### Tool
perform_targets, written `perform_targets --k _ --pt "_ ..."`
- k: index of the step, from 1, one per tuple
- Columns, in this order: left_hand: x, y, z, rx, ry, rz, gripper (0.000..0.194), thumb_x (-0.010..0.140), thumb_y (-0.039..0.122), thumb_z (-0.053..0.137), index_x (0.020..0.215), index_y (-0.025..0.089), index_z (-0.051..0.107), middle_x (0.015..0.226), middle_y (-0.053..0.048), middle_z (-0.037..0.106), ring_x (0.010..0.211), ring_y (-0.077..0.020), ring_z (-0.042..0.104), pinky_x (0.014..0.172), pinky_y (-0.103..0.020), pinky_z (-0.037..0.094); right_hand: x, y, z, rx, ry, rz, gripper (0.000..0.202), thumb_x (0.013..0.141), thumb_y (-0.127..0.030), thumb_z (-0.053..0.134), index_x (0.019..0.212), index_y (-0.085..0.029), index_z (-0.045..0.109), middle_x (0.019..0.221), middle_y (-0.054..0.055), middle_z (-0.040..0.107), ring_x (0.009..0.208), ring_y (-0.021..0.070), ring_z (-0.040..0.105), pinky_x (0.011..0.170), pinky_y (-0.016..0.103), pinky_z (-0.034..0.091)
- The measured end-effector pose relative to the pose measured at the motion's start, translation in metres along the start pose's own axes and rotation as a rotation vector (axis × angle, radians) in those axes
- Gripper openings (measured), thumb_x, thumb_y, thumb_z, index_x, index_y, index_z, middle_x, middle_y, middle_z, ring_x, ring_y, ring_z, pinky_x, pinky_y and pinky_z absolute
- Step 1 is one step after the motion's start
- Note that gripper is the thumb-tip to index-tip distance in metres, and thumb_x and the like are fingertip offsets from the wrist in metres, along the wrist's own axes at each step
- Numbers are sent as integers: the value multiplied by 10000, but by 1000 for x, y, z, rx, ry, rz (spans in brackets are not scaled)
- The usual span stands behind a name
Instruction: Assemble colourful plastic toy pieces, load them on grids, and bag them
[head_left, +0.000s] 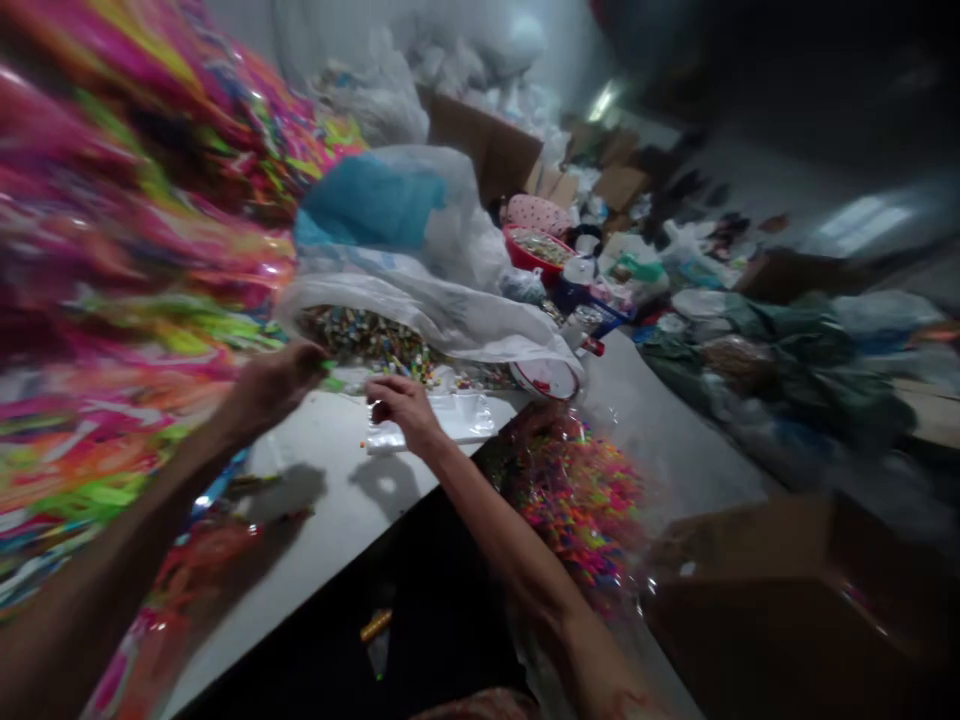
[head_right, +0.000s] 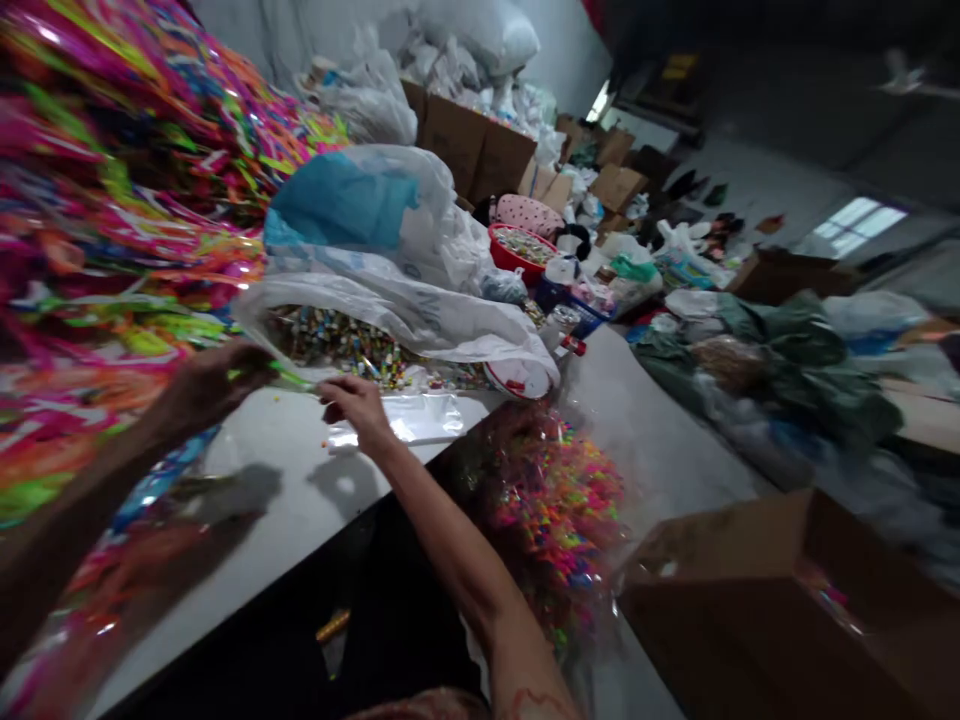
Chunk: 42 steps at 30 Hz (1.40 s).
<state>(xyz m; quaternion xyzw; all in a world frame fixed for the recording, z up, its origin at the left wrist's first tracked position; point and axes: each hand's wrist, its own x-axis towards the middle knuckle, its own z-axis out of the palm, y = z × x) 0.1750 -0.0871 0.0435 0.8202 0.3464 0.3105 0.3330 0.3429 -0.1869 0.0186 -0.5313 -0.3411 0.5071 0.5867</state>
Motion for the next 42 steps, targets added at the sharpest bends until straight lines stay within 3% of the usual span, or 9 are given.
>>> perform_targets --k 1,3,5,8,11,18,23,31,42 --pt "-8 12 4 -38 -43 -14 242 714 355 533 882 184 568 877 -74 611 830 -234 570 780 -376 424 -2 -6 -3 49 -19 -1 206 661 -326 689 765 -157 632 618 -43 559 457 61 466 460 204 385" --pt "-23 27 13 -101 -110 -74 295 740 375 522 937 161 568 769 -50 644 662 -179 598 632 -307 456 -5 -18 -9 102 -61 3 223 638 -332 717 748 -151 645 605 -34 563 465 64 467 464 206 386" --pt "-34 32 20 -388 -286 -282 434 700 376 596 1053 128 554 706 -44 668 588 -162 601 575 -281 449 -8 -26 -13 92 -122 1 215 646 -329 725 742 -151 653 608 -26 568 479 66 470 474 207 385" --pt "-46 34 20 -628 -390 -354 340 674 352 656 903 102 630 733 -64 678 589 -127 589 578 -246 432 -12 -30 -13 -6 -255 -1 178 680 -309 710 722 -145 654 611 -24 559 481 60 459 481 204 364" --pt "-55 35 14 -680 -398 -336 254 694 343 663 776 102 650 732 -56 668 571 -96 557 574 -228 416 -17 -32 -8 -82 -343 42 168 684 -298 702 685 -139 645 575 -33 530 465 58 445 473 203 332" --pt "-62 33 10 -740 -418 -363 301 710 383 655 805 99 633 666 -36 622 549 -105 527 554 -250 420 -19 -36 0 -87 -383 71 175 649 -304 717 723 -152 668 581 -22 558 501 81 493 517 228 377" --pt "-63 32 7 -683 -447 -344 280 738 377 622 828 112 620 682 -28 620 555 -98 523 563 -240 404 -18 -36 -1 -51 -394 85 182 629 -283 734 751 -156 688 615 1 606 560 110 560 578 254 440" --pt "-62 36 5 -645 -476 -348 300 736 400 615 796 106 603 662 -19 588 543 -96 497 542 -241 392 -18 -35 2 -82 -365 135 246 587 -350 761 706 -145 694 584 6 605 492 106 546 521 249 447" --pt "-68 28 14 -641 -490 -374 440 807 543 479 768 117 583 597 17 479 526 -84 444 487 -213 340 -19 -24 6 -235 -426 -30 234 687 -368 717 761 -147 709 645 41 643 591 144 606 579 269 478"
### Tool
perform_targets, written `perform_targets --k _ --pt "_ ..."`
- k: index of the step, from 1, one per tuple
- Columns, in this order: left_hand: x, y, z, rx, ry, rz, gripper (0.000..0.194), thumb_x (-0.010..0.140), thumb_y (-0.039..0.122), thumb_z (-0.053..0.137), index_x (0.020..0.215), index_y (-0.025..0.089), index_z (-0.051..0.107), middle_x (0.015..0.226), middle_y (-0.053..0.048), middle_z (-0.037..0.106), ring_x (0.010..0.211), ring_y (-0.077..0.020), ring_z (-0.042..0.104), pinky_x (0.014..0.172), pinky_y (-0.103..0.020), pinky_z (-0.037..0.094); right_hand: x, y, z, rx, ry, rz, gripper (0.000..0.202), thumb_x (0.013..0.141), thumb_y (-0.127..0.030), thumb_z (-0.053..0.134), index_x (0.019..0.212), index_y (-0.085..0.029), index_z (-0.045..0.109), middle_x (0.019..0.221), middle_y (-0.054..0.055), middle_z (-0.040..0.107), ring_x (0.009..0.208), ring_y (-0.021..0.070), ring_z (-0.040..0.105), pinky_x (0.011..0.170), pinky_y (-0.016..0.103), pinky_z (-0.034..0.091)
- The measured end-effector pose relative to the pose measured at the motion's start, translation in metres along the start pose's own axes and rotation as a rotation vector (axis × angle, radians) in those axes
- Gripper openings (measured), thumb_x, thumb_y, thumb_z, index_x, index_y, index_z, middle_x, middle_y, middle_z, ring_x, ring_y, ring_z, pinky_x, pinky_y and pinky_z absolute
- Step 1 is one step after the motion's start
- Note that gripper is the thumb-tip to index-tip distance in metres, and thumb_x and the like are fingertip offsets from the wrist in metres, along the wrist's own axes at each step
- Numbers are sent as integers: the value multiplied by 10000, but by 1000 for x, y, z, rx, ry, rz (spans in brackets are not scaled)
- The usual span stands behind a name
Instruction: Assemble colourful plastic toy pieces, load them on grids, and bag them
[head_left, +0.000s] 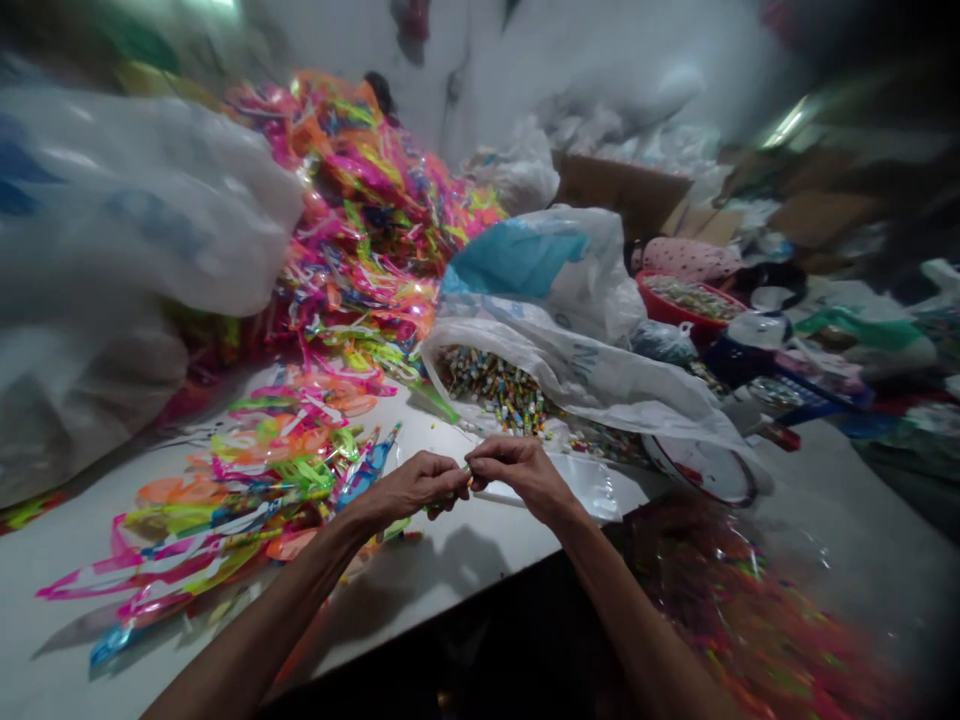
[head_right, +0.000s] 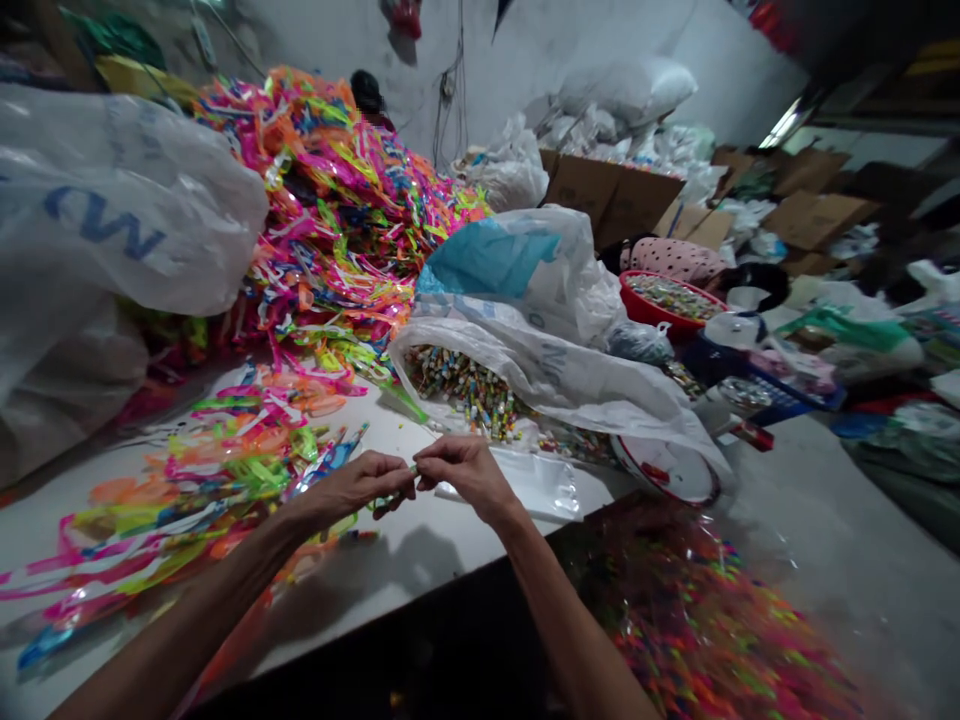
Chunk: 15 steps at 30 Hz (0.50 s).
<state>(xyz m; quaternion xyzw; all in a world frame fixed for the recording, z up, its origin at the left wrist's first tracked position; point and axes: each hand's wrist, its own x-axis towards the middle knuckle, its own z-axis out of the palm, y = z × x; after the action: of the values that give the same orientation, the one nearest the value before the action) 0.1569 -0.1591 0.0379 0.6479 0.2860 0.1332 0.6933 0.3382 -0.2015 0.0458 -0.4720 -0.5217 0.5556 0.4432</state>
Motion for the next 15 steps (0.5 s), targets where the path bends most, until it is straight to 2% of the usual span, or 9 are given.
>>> perform_targets --k 3,4,6,8,10,12,13,14,15 --pt "-5 -2 -7 129 -11 -10 441 825 551 426 764 138 571 578 22 473 501 -89 443 475 -214 341 5 7 7 22 -29 11 244 690 -386 713 760 -152 707 651 42 648 599 145 614 584 264 477" --pt "-11 -1 -13 250 2 -16 444 839 546 393 756 147 569 580 16 485 509 -97 454 489 -221 351 10 11 7 28 -61 32 261 690 -392 712 789 -150 708 658 43 652 606 147 618 594 265 479" --pt "-27 1 -31 636 66 -32 434 866 504 341 733 161 572 611 -16 533 566 -131 503 552 -249 379 25 20 2 -4 -106 73 346 715 -409 685 939 -145 692 715 52 667 631 157 633 613 278 491" --pt "-45 8 -55 1111 192 -76 378 873 430 352 734 170 589 708 -68 608 686 -188 565 653 -300 402 48 28 -11 -241 -43 84 402 783 -386 614 1095 -133 635 795 67 673 655 166 643 620 287 499" --pt "-56 19 -79 1440 353 -152 281 852 367 421 828 172 622 881 -117 655 836 -254 593 772 -374 404 77 32 -27 -695 110 62 328 834 -279 535 1117 -138 623 879 83 671 738 182 645 667 292 493" --pt "-49 32 -95 1559 469 -191 250 832 321 476 951 165 631 1061 -153 636 969 -298 577 860 -432 377 106 33 -38 -1076 220 40 277 821 -149 489 1041 -156 657 999 107 650 891 215 619 760 310 463" --pt "-37 37 -98 1559 474 -201 248 829 291 483 972 157 633 1097 -162 626 997 -305 572 868 -435 376 118 33 -40 -1176 237 33 288 807 -102 473 1011 -165 666 1066 118 628 958 231 595 802 323 440" --pt "-20 40 -99 1510 429 -204 245 839 253 462 970 149 641 1081 -163 635 1007 -299 575 861 -417 384 129 32 -40 -1219 233 28 302 798 -73 459 995 -167 667 1121 130 602 1005 245 572 832 337 420" --pt "1 40 -98 1482 407 -218 224 831 221 461 909 148 659 993 -155 664 960 -290 597 805 -388 411 138 33 -38 -1232 220 25 311 798 -57 447 995 -162 663 1161 143 578 1029 253 558 849 347 405"
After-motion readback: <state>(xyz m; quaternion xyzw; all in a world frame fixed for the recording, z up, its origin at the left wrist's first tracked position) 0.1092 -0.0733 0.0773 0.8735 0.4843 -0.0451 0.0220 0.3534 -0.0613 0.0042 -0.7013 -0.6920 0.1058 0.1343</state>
